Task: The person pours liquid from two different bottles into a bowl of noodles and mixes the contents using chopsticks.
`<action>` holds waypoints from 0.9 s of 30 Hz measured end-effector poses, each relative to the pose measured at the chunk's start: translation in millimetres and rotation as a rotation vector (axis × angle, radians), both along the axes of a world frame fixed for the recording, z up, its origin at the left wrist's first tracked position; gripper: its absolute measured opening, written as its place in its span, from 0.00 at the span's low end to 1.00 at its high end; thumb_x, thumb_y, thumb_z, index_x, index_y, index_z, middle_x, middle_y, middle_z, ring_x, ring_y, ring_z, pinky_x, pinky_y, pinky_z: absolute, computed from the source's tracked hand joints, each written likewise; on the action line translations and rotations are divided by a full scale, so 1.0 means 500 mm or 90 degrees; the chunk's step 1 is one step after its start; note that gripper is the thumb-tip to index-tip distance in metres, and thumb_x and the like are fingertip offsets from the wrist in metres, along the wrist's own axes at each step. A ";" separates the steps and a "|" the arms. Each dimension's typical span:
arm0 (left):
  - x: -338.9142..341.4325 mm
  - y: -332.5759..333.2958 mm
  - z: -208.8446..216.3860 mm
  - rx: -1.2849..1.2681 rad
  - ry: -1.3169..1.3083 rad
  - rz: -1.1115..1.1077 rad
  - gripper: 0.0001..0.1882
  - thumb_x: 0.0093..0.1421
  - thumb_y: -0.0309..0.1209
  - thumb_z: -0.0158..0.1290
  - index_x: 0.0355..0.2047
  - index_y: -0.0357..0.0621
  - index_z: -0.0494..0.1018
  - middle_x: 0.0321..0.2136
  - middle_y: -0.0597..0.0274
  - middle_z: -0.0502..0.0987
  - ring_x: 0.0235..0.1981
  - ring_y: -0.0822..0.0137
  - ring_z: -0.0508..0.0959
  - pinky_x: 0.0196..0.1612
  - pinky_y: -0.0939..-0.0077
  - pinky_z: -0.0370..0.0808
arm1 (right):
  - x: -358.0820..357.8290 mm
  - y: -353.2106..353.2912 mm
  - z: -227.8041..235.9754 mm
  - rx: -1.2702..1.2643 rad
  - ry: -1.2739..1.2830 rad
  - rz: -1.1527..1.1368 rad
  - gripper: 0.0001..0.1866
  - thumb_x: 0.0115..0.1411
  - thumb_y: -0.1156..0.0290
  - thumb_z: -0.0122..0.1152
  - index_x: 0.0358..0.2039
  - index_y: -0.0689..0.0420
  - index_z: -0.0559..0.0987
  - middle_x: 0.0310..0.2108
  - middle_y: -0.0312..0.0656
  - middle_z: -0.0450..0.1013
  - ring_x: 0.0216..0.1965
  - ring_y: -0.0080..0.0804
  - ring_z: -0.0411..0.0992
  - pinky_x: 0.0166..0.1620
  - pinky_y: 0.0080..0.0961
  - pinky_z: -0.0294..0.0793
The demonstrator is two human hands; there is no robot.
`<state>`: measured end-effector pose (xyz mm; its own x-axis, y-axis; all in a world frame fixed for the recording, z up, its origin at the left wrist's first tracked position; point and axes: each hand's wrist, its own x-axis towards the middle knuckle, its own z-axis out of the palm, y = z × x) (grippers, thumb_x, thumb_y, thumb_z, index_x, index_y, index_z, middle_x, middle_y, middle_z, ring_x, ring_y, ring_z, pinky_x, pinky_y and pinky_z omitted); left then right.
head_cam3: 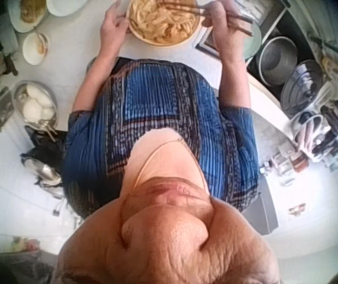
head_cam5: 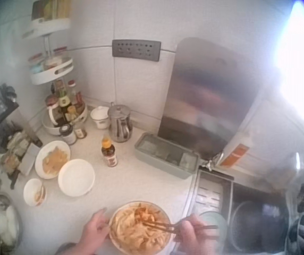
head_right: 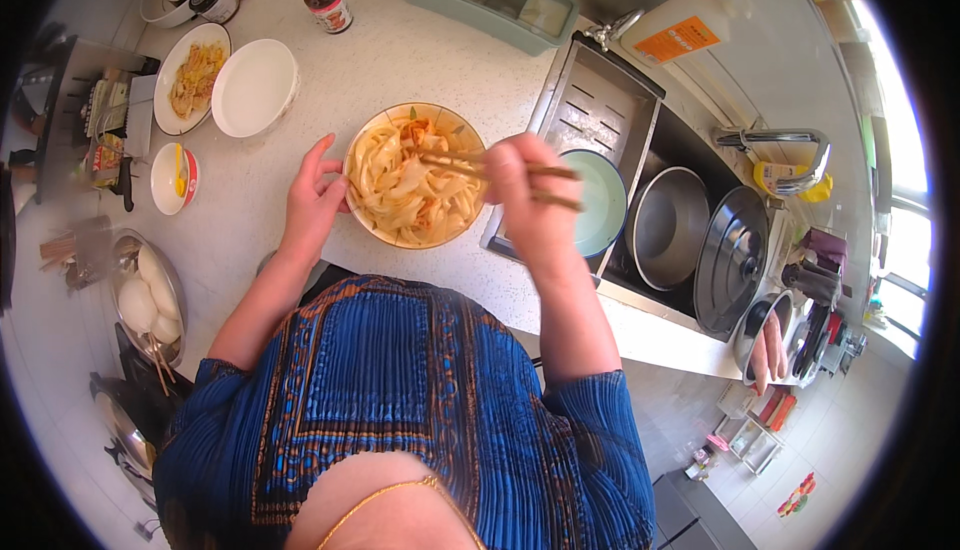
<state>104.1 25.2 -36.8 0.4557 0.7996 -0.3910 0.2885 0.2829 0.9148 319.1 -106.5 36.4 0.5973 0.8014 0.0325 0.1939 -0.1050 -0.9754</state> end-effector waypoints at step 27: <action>-0.011 -0.022 0.011 -0.054 -0.017 -0.006 0.34 0.61 0.19 0.44 0.66 0.48 0.46 0.49 0.51 0.68 0.33 0.71 0.77 0.31 0.81 0.78 | -0.006 -0.039 -0.214 0.084 0.496 -0.253 0.18 0.67 0.56 0.46 0.29 0.57 0.69 0.22 0.38 0.65 0.15 0.26 0.66 0.20 0.19 0.66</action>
<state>98.5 14.4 -31.1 0.4741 0.7602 -0.4442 0.2665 0.3570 0.8953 316.1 -125.9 -70.7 0.7226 0.5477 -0.4217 -0.5571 0.1002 -0.8244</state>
